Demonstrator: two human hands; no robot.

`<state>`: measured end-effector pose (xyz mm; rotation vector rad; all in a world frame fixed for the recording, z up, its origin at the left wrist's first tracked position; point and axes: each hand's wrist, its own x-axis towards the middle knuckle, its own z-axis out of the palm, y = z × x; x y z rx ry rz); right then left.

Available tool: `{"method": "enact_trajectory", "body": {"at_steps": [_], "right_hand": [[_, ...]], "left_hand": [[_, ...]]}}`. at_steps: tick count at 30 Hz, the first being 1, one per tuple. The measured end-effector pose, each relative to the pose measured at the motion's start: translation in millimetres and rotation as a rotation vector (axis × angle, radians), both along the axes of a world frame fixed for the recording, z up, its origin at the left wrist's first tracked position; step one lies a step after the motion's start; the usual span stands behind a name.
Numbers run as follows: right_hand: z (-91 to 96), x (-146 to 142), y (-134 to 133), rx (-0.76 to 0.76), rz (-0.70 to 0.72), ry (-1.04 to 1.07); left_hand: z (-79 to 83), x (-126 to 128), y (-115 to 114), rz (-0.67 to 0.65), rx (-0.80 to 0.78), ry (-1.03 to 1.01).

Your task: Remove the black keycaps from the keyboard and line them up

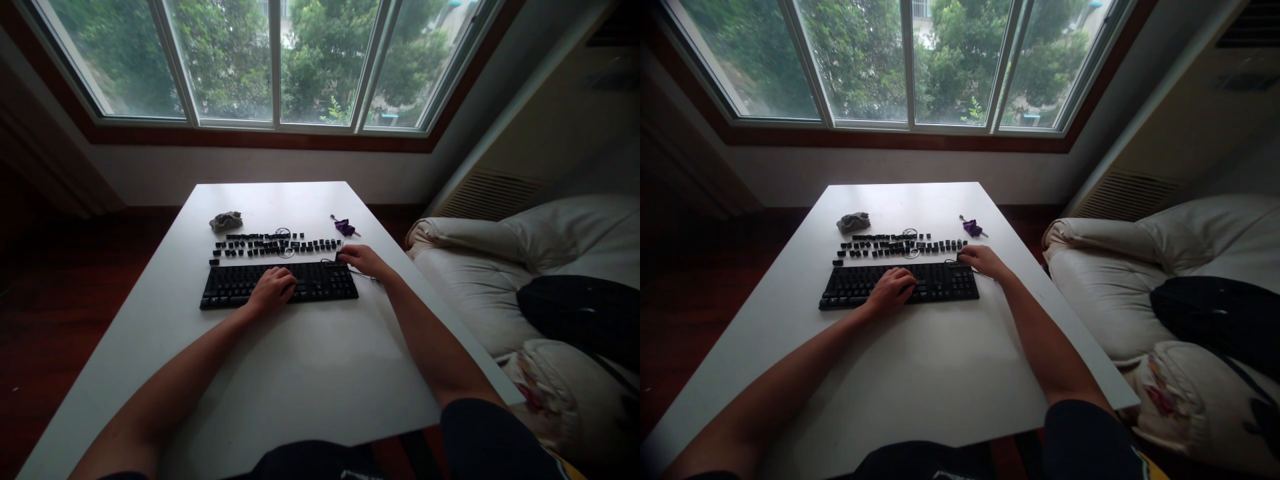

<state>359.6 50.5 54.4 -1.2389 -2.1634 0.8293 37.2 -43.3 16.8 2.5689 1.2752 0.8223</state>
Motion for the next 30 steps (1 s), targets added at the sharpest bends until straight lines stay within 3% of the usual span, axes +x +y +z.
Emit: {"method": "enact_trajectory", "body": {"at_steps": [12,20,30], "right_hand": [[13.9,-2.1,-16.2,-0.098,0.19,-0.115],[30.1,-4.0,-24.5,-0.033,0.204,-0.1],[29.1,5.2,-18.9,-0.063,0.134,-0.069]], "left_hand": [[-1.5,-0.5,1.3,-0.005,-0.004,0.005],[-0.5,0.3,0.9,-0.009,-0.002,0.005],[-2.7,-0.4,1.5,-0.011,-0.005,-0.003]]}}
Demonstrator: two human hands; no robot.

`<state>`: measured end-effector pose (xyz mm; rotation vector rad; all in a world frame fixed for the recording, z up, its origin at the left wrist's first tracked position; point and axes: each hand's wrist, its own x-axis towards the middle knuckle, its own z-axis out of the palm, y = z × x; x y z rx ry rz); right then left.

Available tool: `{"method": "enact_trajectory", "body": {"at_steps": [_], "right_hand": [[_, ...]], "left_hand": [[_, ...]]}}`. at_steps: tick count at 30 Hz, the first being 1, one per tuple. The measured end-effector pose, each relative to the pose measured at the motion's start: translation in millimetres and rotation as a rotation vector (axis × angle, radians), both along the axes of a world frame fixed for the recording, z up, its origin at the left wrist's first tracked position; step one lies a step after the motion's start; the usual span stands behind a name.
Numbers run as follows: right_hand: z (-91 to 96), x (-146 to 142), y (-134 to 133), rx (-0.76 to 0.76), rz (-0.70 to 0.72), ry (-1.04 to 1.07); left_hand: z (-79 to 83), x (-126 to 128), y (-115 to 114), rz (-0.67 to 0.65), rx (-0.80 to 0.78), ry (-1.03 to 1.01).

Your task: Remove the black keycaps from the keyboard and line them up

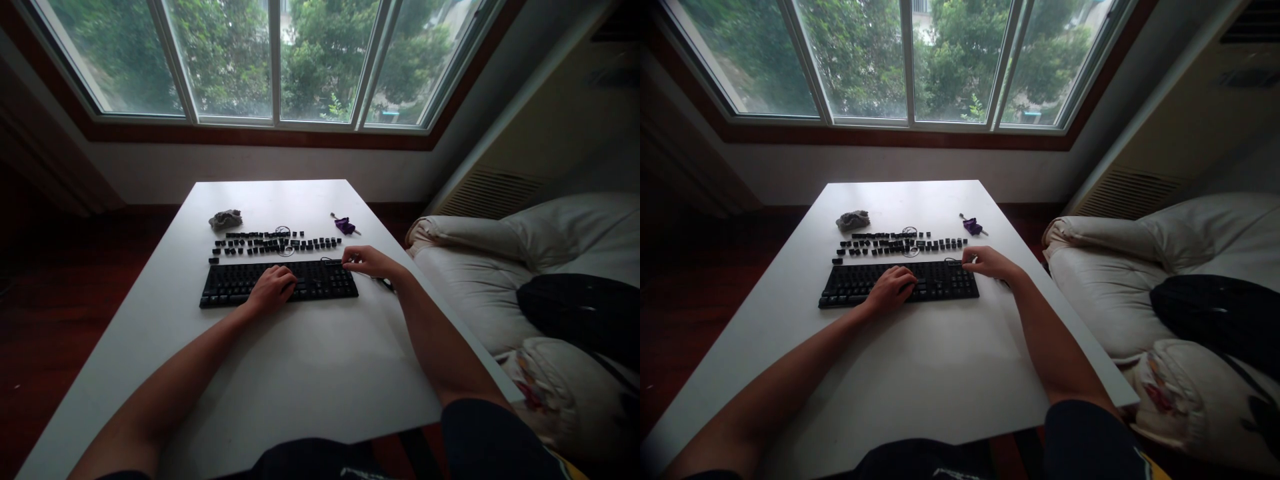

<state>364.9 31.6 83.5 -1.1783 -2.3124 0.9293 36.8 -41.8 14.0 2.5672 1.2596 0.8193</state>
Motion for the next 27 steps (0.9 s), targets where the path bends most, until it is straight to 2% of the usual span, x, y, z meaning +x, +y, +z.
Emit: {"method": "enact_trajectory", "body": {"at_steps": [8,16,27], "right_hand": [[-9.7,8.4,6.8,-0.058,-0.042,0.019],[-10.7,10.2,9.0,-0.12,-0.034,0.06],[-9.0,13.3,7.0,-0.295,0.018,0.182]], "left_hand": [[1.5,-0.1,-1.1,-0.002,-0.002,0.0],[0.9,0.0,-0.5,-0.002,0.003,0.001],[2.0,-0.7,-1.3,-0.002,0.004,-0.005]]}}
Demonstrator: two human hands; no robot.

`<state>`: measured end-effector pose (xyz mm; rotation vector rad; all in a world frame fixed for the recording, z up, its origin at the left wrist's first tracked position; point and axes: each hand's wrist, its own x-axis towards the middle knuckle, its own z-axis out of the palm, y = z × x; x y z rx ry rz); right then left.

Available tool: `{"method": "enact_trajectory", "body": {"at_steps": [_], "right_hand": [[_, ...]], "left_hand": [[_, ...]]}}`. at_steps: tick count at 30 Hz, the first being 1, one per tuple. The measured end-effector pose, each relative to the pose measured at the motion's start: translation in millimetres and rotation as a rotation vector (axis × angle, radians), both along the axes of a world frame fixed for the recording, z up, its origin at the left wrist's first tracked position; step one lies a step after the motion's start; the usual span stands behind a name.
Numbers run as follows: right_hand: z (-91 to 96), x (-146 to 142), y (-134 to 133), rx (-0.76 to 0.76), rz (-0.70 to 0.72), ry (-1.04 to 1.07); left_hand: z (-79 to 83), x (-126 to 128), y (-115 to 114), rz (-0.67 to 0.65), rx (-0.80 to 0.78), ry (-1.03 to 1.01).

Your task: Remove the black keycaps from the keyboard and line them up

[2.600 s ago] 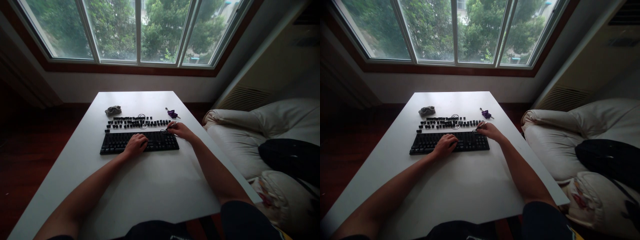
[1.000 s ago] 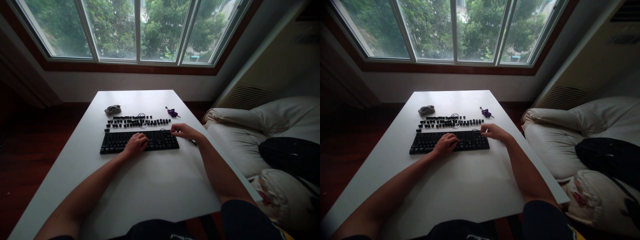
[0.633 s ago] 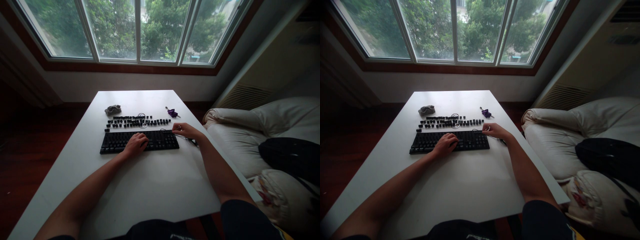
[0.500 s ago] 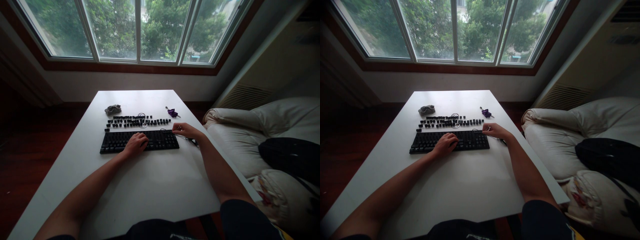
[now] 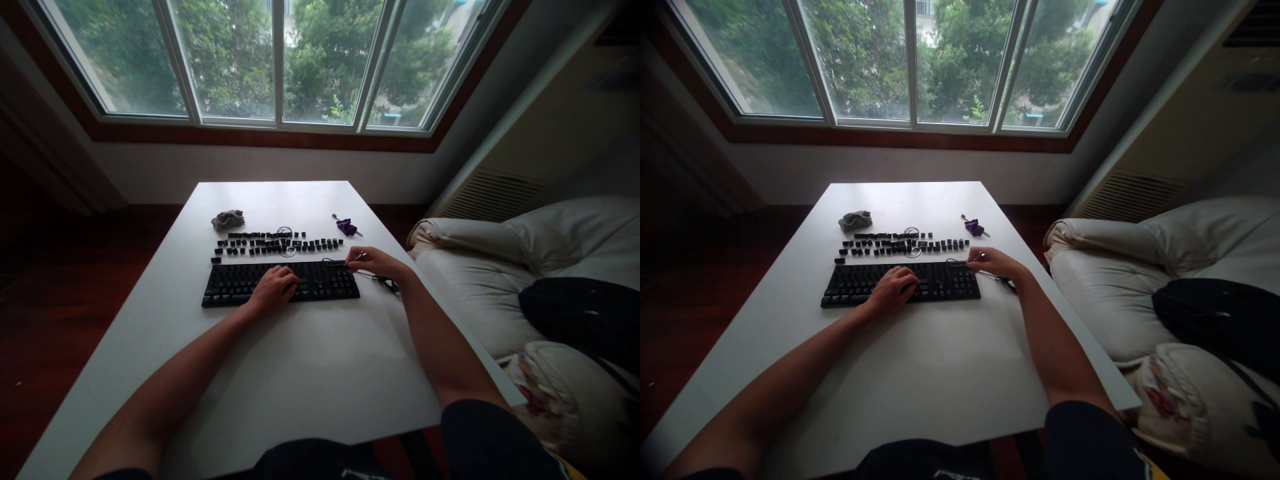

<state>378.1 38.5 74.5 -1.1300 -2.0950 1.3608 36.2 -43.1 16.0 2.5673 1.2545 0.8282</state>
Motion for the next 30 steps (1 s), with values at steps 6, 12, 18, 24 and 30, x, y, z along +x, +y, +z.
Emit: {"method": "enact_trajectory", "body": {"at_steps": [6,12,18,24,30], "right_hand": [[-1.4,2.1,2.1,-0.065,0.0,0.036],[-2.6,4.0,3.0,-0.07,0.006,0.047],[-3.2,5.9,2.5,-0.1,-0.054,0.09],[-1.4,5.4,1.2,-0.079,-0.082,0.1],[0.0,2.0,1.9,-0.045,-0.082,0.123]], "left_hand": [[-0.6,-1.3,0.5,-0.01,0.011,0.0],[-2.3,-1.2,1.1,-0.013,0.025,0.013],[-1.9,-1.0,1.1,-0.006,0.023,0.011],[-1.7,-1.2,1.0,-0.007,0.022,0.005],[-1.7,-0.6,0.6,-0.008,0.019,0.008]]}}
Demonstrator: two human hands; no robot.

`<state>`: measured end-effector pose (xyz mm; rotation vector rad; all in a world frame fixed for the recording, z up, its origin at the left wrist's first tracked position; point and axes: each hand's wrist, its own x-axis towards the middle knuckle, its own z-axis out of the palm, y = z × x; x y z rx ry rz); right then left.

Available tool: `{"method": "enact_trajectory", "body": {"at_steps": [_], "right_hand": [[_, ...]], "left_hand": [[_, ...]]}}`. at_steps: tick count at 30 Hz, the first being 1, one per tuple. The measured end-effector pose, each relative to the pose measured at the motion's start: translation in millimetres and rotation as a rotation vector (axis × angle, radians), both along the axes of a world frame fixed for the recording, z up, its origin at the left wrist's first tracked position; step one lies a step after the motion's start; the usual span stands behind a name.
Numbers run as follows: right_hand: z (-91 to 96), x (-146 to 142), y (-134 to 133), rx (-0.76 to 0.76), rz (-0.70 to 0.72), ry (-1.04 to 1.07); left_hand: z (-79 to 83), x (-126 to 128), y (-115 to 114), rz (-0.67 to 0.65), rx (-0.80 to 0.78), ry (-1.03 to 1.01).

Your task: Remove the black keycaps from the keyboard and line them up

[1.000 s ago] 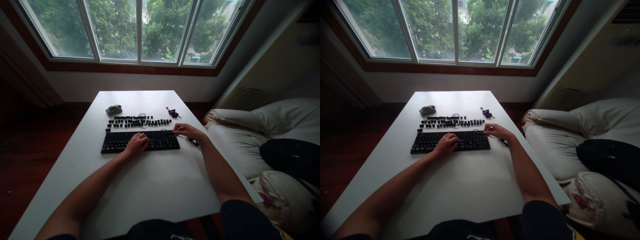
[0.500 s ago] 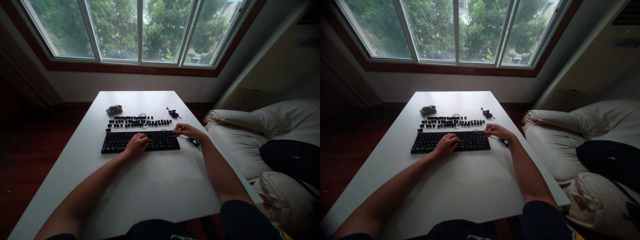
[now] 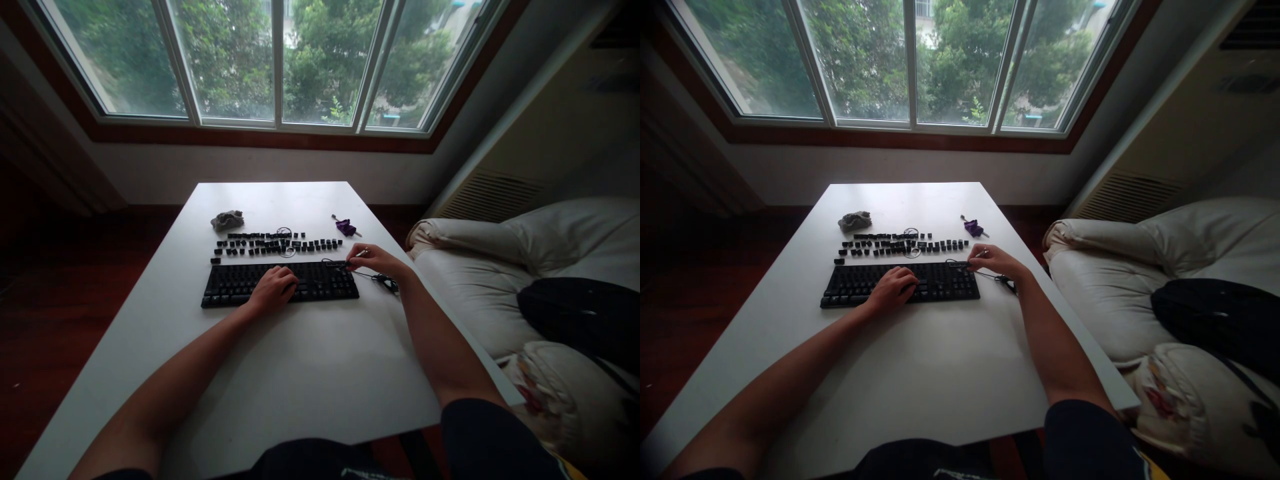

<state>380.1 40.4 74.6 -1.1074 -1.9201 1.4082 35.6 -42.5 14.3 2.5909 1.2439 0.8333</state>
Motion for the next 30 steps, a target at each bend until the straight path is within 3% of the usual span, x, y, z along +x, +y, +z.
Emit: {"method": "enact_trajectory", "body": {"at_steps": [5,11,17,24,30], "right_hand": [[-1.2,-13.2,-3.6,0.048,-0.025,0.084],[-8.3,-55.6,-20.1,0.106,-0.019,0.222],[-20.5,-89.8,-38.9,0.105,0.038,0.201],[-34.9,-104.2,-47.4,0.119,0.054,0.212],[-36.1,-107.9,-52.8,0.115,0.065,0.21]], "left_hand": [[0.3,0.8,-0.1,0.004,-0.003,0.002],[0.2,0.6,-0.5,0.023,-0.023,-0.033],[0.3,-0.3,-2.0,0.018,-0.043,-0.072],[-0.3,-2.0,-1.6,-0.013,-0.029,-0.07],[1.0,-2.1,-1.8,-0.007,-0.037,-0.075]]}}
